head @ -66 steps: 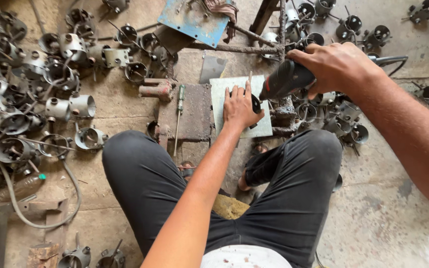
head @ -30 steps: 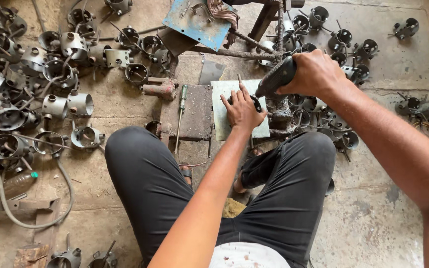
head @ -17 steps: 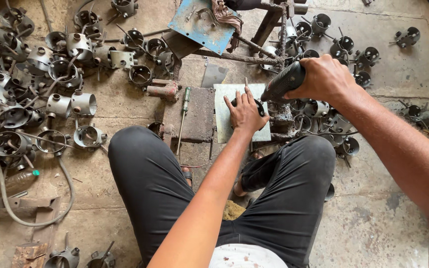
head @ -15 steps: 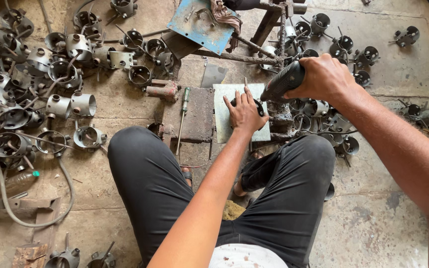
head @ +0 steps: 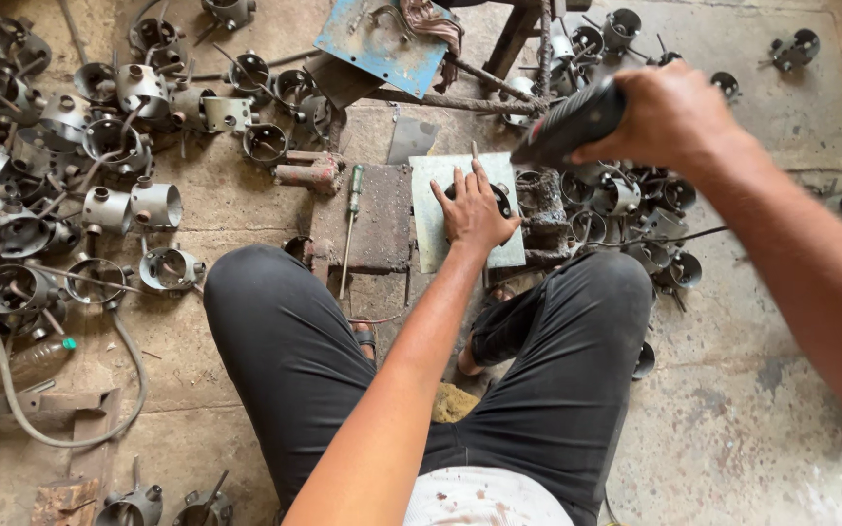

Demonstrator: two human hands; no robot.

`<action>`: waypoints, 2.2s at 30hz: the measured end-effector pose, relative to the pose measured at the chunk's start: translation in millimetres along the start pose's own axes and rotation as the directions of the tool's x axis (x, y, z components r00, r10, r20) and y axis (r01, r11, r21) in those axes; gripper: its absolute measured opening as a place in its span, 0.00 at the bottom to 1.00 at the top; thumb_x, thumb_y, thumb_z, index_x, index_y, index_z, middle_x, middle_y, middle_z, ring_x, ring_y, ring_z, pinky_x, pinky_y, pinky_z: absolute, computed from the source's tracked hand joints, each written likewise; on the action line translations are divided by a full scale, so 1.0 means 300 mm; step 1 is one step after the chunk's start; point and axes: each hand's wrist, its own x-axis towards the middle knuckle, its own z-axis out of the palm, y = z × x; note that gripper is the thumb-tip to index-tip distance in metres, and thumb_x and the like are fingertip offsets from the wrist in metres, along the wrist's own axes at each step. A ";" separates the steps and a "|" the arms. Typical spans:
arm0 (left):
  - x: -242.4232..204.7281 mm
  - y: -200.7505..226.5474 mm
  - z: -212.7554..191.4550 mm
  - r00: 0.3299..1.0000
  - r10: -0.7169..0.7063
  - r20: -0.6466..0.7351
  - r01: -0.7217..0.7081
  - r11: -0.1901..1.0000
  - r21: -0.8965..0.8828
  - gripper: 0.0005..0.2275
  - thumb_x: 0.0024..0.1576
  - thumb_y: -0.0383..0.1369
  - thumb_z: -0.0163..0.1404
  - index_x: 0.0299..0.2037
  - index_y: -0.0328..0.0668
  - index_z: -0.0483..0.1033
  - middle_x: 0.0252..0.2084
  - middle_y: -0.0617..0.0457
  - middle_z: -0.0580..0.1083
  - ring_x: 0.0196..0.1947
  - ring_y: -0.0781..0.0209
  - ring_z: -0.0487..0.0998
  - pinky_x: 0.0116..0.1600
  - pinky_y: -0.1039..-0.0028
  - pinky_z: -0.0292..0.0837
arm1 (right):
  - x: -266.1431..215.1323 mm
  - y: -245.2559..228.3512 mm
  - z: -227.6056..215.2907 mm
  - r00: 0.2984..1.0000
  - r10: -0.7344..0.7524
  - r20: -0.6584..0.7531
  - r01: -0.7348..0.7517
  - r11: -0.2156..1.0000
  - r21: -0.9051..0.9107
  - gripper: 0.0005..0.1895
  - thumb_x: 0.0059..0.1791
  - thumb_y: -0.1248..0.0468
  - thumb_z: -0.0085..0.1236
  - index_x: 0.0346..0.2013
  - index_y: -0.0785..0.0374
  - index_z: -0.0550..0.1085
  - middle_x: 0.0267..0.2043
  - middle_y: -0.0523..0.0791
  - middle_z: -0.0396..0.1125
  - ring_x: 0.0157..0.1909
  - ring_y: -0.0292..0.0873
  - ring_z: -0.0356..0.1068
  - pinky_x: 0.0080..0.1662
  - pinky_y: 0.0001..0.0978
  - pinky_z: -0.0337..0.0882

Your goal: The person sits on the floor and uses a cordless drill to bore holes into small metal components. They hold the parts steady with one hand while operating the drill with the other, occasionally switching to a screwdriver to adjust or inspect the pieces. The workspace is cluttered with numerous similar metal parts.

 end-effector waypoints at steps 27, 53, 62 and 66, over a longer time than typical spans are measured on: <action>-0.120 -0.044 -0.028 0.999 0.040 0.010 -0.039 0.997 -0.073 0.50 0.40 0.67 0.58 0.72 0.58 0.50 0.71 0.33 0.49 0.70 0.32 0.44 0.68 0.31 0.41 | -0.790 -0.073 0.837 0.611 0.299 -0.733 -0.012 0.930 0.368 0.39 0.40 0.63 0.73 0.64 0.61 0.68 0.65 0.55 0.68 0.56 0.61 0.73 0.54 0.50 0.76; -0.145 -0.241 -0.066 0.881 0.199 0.428 0.458 -0.582 -0.672 0.34 0.61 0.59 0.30 0.70 0.44 0.60 0.65 0.34 0.66 0.57 0.36 0.74 0.56 0.42 0.75 | -0.812 -0.113 0.813 0.686 0.293 -0.666 -0.124 0.949 0.290 0.41 0.45 0.54 0.68 0.70 0.61 0.66 0.67 0.54 0.66 0.61 0.60 0.69 0.58 0.55 0.68; 0.053 -0.317 0.131 0.968 -0.029 0.250 0.248 0.293 -0.923 0.35 0.61 0.55 0.39 0.74 0.48 0.49 0.67 0.38 0.65 0.62 0.43 0.70 0.63 0.57 0.65 | -0.812 -0.109 0.815 0.682 0.290 -0.672 -0.121 0.950 0.288 0.41 0.45 0.55 0.68 0.70 0.60 0.66 0.66 0.54 0.66 0.60 0.59 0.70 0.59 0.55 0.68; 0.059 -0.341 0.105 0.999 -0.043 0.015 0.038 0.609 -0.793 0.28 0.64 0.50 0.43 0.72 0.47 0.61 0.67 0.38 0.68 0.65 0.40 0.70 0.68 0.57 0.64 | -0.815 -0.104 0.802 0.705 0.289 -0.647 -0.114 0.947 0.299 0.43 0.41 0.55 0.70 0.70 0.59 0.66 0.65 0.53 0.66 0.59 0.59 0.70 0.59 0.55 0.68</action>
